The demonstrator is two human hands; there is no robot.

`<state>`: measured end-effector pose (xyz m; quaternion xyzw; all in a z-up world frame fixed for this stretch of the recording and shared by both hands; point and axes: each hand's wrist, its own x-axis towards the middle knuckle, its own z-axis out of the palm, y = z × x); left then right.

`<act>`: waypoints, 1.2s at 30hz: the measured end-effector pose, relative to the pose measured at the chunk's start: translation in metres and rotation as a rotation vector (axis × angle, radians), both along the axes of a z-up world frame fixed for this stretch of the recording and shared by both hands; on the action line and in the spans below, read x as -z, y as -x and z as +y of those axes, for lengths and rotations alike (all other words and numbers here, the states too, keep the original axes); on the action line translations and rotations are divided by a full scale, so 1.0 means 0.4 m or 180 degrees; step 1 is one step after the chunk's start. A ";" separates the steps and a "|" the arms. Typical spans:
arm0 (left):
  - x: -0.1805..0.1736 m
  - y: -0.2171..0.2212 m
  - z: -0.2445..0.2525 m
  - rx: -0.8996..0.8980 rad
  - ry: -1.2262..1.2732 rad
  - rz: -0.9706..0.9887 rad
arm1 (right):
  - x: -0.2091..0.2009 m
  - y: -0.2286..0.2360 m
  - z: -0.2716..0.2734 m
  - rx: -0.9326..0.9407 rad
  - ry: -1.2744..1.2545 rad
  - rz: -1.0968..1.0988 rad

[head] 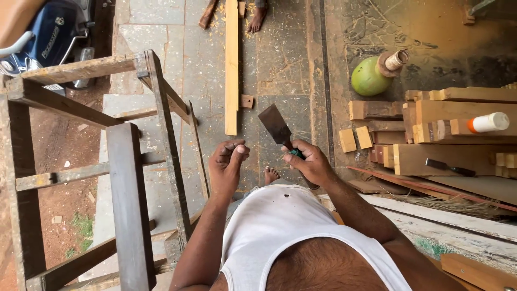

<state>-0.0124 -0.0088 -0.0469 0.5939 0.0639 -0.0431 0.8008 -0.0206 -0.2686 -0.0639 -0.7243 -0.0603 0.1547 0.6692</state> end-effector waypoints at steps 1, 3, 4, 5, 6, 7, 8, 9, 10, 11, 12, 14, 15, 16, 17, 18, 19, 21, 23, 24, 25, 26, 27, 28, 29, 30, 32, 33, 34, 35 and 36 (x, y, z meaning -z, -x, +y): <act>0.009 -0.004 -0.006 0.0038 -0.0001 -0.0056 | -0.001 -0.002 -0.003 0.0026 0.0176 0.0030; 0.020 -0.014 -0.022 0.0066 0.0010 -0.0206 | -0.011 -0.012 -0.008 0.0049 0.0366 -0.0033; 0.025 -0.020 -0.031 0.0099 -0.0019 -0.0048 | -0.017 -0.019 -0.009 0.0023 0.0377 -0.0005; 0.031 0.006 -0.033 0.0136 -0.0065 0.0190 | -0.019 0.007 -0.003 -0.0003 0.0369 0.0103; 0.030 0.004 -0.042 0.0130 -0.0070 0.0178 | -0.028 -0.004 0.003 -0.0008 0.0364 0.0090; 0.029 0.009 -0.052 0.0205 -0.0054 0.0180 | -0.038 -0.005 0.008 -0.0001 0.0479 0.0001; 0.029 0.014 -0.063 0.0281 -0.0038 0.0182 | -0.047 -0.006 0.013 0.0006 0.0594 -0.0087; 0.033 0.013 -0.072 0.0276 -0.0043 0.0178 | -0.056 -0.009 0.016 0.0002 0.0589 -0.0093; 0.038 0.012 -0.081 0.0302 -0.0215 0.0248 | -0.065 -0.012 0.021 0.0003 0.0680 -0.0022; 0.043 0.016 -0.090 0.0319 -0.0384 0.0332 | -0.074 -0.011 0.024 -0.0008 0.0774 0.0059; 0.013 0.007 -0.094 0.0304 -0.0386 0.0341 | -0.069 -0.013 0.024 -0.0024 0.0771 0.0065; -0.045 -0.011 -0.105 0.0432 -0.0824 0.0284 | -0.061 -0.019 0.019 -0.0268 0.0791 -0.0283; -0.043 -0.015 -0.109 0.0407 -0.0822 0.0302 | -0.083 -0.024 0.029 -0.0297 0.0789 -0.0272; -0.041 -0.019 -0.112 0.0429 -0.0555 0.0173 | -0.104 -0.029 0.040 -0.0308 0.1077 -0.0660; -0.039 -0.020 -0.112 0.0428 -0.0299 0.0054 | -0.124 -0.033 0.055 -0.0339 0.1345 -0.1046; -0.039 -0.038 -0.119 0.0380 -0.0308 0.0080 | -0.121 -0.049 0.055 -0.0390 0.1325 -0.1034; -0.037 -0.036 -0.120 0.0287 0.0070 0.0152 | -0.114 -0.052 0.063 -0.0292 0.1650 -0.1627; -0.041 -0.036 -0.114 0.0048 0.0435 0.0327 | -0.103 -0.062 0.069 -0.0333 0.1882 -0.2151; -0.047 -0.035 -0.103 0.0320 0.0777 0.0009 | -0.093 -0.077 0.067 -0.0166 0.2168 -0.2400; -0.061 -0.031 -0.090 0.0150 0.0786 0.0123 | -0.078 -0.084 0.068 -0.0352 0.2103 -0.2324; -0.072 -0.035 -0.086 0.0340 0.0727 -0.0063 | -0.065 -0.102 0.060 -0.0292 0.2163 -0.2531; -0.084 -0.037 -0.075 0.0529 0.0660 -0.0246 | -0.055 -0.119 0.058 -0.0229 0.2208 -0.2743; -0.082 -0.031 -0.071 0.0325 0.0654 -0.0223 | -0.063 -0.127 0.063 -0.0423 0.2117 -0.2769; -0.083 -0.026 -0.065 0.0348 0.0723 -0.0367 | -0.075 -0.136 0.069 -0.0483 0.2157 -0.2726; -0.088 -0.039 -0.059 0.0419 0.0780 -0.0564 | -0.092 -0.157 0.073 -0.0486 0.2220 -0.2724; -0.092 -0.034 -0.051 0.0262 0.0761 -0.0593 | -0.096 -0.172 0.087 -0.0624 0.2150 -0.2791; -0.097 -0.028 -0.034 0.0210 0.0789 -0.0594 | -0.101 -0.194 0.113 -0.0623 0.2026 -0.3223; -0.093 -0.027 -0.020 0.0101 0.0795 -0.0577 | -0.079 -0.208 0.120 -0.0732 0.1983 -0.3228; -0.086 -0.025 -0.003 0.0068 0.0588 -0.0663 | -0.054 -0.222 0.131 -0.0754 0.2005 -0.3258; -0.074 -0.010 0.003 0.0027 0.0423 -0.0711 | -0.030 -0.223 0.129 -0.0811 0.2060 -0.3256; -0.077 0.003 0.013 -0.0088 0.0471 -0.0655 | -0.058 -0.206 0.149 -0.0954 0.2050 -0.3228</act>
